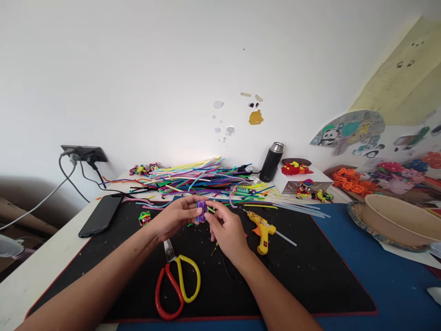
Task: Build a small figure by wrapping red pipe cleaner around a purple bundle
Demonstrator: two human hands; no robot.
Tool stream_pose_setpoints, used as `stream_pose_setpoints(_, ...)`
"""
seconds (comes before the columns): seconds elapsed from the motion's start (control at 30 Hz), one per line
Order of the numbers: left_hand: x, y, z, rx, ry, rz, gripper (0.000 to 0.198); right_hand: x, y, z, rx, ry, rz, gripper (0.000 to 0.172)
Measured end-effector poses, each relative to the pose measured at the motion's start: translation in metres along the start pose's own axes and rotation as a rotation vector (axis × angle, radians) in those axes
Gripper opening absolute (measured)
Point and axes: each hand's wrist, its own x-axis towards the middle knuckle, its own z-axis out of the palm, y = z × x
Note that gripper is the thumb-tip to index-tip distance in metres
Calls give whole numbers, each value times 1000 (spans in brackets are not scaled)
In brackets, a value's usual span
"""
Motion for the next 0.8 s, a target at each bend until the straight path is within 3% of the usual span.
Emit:
stream_pose_setpoints(0.2,0,6,-9,142,-36,-4,46,1,1,3,143,-2,78,44)
stream_pose_setpoints(0.33,-3,8,-15,584,-154,-6,41,5,-1,1,294,-13,143,50)
stream_pose_setpoints(0.43,-9,0,-6,963,-195,-14,33,7,-2,-1,413,-14,205,48)
stream_pose_setpoints(0.53,-12,-7,5,1148,-230,-19,29,7,-3,-2,564,-18,256,47)
stream_pose_setpoints(0.63,-11,-6,6,1155,-224,64,32,7,-4,-2,675,-45,297,46)
stream_pose_setpoints(0.8,-9,13,-5,798,-190,193,41,6,-5,0,755,-80,346,46)
